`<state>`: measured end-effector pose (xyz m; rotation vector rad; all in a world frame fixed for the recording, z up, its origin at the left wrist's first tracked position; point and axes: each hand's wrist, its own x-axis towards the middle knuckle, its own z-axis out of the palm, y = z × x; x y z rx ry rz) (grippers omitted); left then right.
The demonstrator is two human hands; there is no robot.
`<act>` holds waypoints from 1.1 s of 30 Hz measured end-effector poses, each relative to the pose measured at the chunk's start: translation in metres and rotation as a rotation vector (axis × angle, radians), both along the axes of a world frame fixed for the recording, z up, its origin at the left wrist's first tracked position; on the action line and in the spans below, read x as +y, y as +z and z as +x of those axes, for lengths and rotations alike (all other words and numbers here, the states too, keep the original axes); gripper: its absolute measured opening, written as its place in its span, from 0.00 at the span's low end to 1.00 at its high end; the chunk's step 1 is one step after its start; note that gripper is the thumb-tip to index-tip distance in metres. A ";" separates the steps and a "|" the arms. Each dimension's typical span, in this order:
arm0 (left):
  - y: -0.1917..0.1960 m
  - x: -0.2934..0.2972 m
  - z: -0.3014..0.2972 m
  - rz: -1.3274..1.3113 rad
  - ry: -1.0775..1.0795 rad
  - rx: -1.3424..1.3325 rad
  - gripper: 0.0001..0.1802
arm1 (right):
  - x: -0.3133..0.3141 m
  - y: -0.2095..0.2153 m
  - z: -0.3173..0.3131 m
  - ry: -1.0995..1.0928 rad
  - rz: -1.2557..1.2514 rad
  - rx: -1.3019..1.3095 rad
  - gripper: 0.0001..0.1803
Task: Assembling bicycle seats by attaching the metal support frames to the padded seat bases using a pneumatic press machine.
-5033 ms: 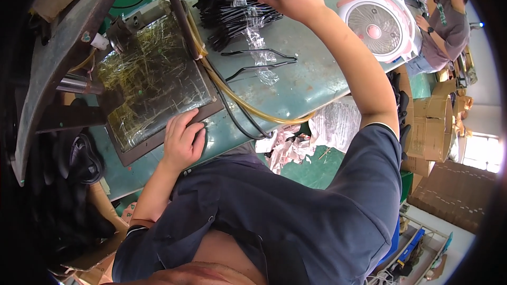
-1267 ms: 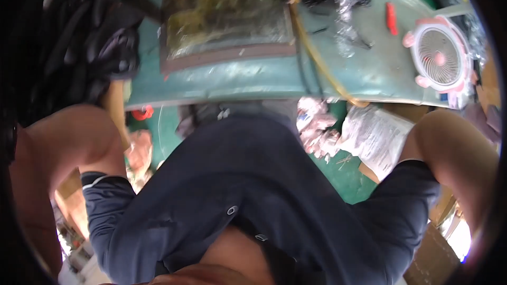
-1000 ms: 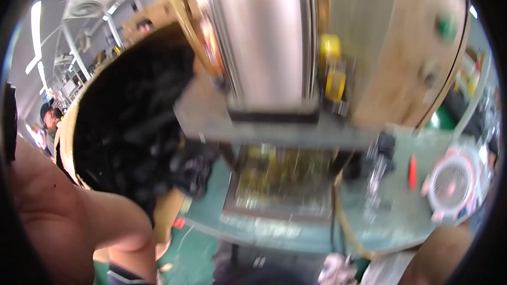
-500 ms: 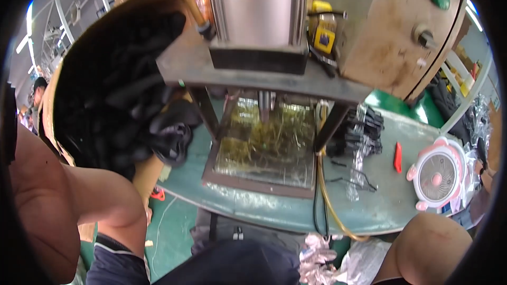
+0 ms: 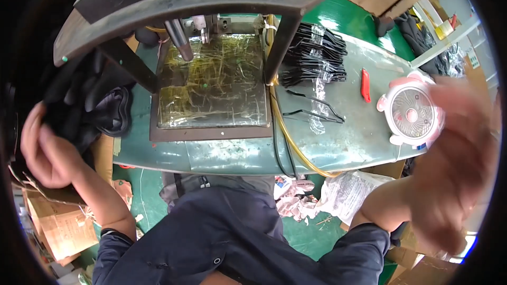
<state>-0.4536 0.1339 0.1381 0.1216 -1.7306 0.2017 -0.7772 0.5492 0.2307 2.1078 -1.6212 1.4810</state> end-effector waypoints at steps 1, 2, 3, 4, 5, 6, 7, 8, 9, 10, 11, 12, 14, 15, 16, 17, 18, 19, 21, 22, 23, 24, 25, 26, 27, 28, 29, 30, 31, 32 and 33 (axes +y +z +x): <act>-0.024 -0.017 -0.030 0.302 -0.026 -0.014 0.15 | 0.013 -0.037 -0.021 -0.332 0.005 -0.018 0.39; -0.040 -0.024 -0.045 0.585 0.017 -0.044 0.15 | -0.001 -0.075 -0.021 -0.461 0.121 -0.121 0.31; -0.047 -0.052 -0.057 0.761 0.028 -0.189 0.16 | 0.001 -0.097 -0.033 -0.596 0.298 0.008 0.24; -0.054 -0.087 -0.065 0.932 0.045 -0.336 0.17 | -0.001 -0.118 -0.038 -0.736 0.406 0.166 0.20; -0.061 -0.119 -0.079 0.993 0.075 -0.460 0.18 | 0.006 -0.145 -0.050 -0.802 0.469 0.123 0.19; -0.075 -0.151 -0.095 1.053 0.106 -0.586 0.19 | 0.011 -0.169 -0.061 -0.853 0.514 0.120 0.20; -0.094 -0.184 -0.107 1.064 0.114 -0.555 0.20 | 0.013 -0.189 -0.069 -0.898 0.557 0.113 0.22; -0.104 -0.202 -0.115 1.072 0.122 -0.530 0.21 | 0.012 -0.205 -0.076 -0.896 0.560 0.106 0.22; -0.110 -0.201 -0.130 1.075 0.100 -0.551 0.21 | 0.015 -0.221 -0.080 -0.933 0.595 0.129 0.24; -0.114 -0.211 -0.138 1.087 0.062 -0.534 0.21 | 0.019 -0.233 -0.082 -0.957 0.632 0.153 0.27; -0.118 -0.237 -0.147 1.100 0.025 -0.516 0.22 | 0.019 -0.245 -0.084 -0.968 0.649 0.147 0.27; -0.119 -0.253 -0.164 1.111 -0.005 -0.492 0.22 | 0.013 -0.256 -0.087 -0.913 0.667 0.069 0.30; -0.129 -0.237 -0.192 1.126 -0.099 -0.452 0.22 | 0.008 -0.261 -0.082 -0.897 0.690 -0.016 0.33; -0.132 -0.203 -0.197 1.128 -0.139 -0.431 0.22 | 0.004 -0.262 -0.078 -0.898 0.716 0.020 0.35; -0.128 -0.201 -0.201 1.130 -0.153 -0.392 0.23 | -0.004 -0.262 -0.077 -0.870 0.732 0.065 0.36; -0.125 -0.185 -0.206 1.134 -0.171 -0.360 0.23 | -0.007 -0.264 -0.077 -0.864 0.684 0.074 0.39; -0.122 -0.177 -0.201 1.133 -0.188 -0.325 0.23 | -0.008 -0.261 -0.077 -0.856 0.680 0.069 0.39; -0.121 -0.164 -0.194 1.132 -0.201 -0.287 0.23 | -0.008 -0.258 -0.079 -0.873 0.727 0.053 0.40; -0.114 -0.130 -0.169 1.121 -0.210 -0.205 0.24 | -0.005 -0.262 -0.083 -0.883 0.703 0.051 0.40; -0.110 -0.115 -0.155 1.113 -0.200 -0.157 0.24 | -0.004 -0.264 -0.086 -0.881 0.744 -0.024 0.38; -0.105 -0.106 -0.146 1.104 -0.194 -0.105 0.24 | 0.001 -0.263 -0.085 -0.881 0.787 -0.093 0.36; -0.097 -0.106 -0.141 1.091 -0.170 -0.048 0.24 | 0.004 -0.265 -0.088 -0.879 0.715 -0.077 0.32; -0.095 -0.111 -0.133 1.084 -0.160 0.000 0.25 | 0.007 -0.264 -0.088 -0.919 0.704 -0.159 0.32; -0.094 -0.104 -0.125 1.079 -0.156 0.045 0.25 | 0.011 -0.261 -0.088 -0.924 0.647 -0.177 0.31; -0.095 -0.096 -0.116 1.086 -0.152 0.084 0.25 | 0.018 -0.252 -0.089 -0.912 0.598 -0.211 0.31; -0.092 -0.103 -0.106 1.092 -0.153 0.114 0.25 | 0.021 -0.247 -0.084 -0.908 0.550 -0.253 0.30; -0.094 -0.080 -0.078 1.099 -0.157 0.144 0.25 | 0.018 -0.245 -0.076 -0.892 0.569 -0.258 0.30; -0.096 -0.079 -0.075 1.105 -0.189 0.181 0.26 | 0.016 -0.241 -0.065 -0.852 0.463 -0.482 0.29; -0.101 -0.042 -0.073 0.995 -0.041 0.236 0.31 | 0.013 -0.239 -0.062 -0.799 0.342 -0.704 0.29; -0.119 -0.018 -0.056 1.040 -0.091 0.296 0.36 | 0.011 -0.248 -0.065 -0.737 0.279 -0.738 0.28; -0.137 0.005 -0.041 0.981 0.022 0.216 0.37 | 0.000 -0.245 -0.067 -0.665 0.283 -0.795 0.28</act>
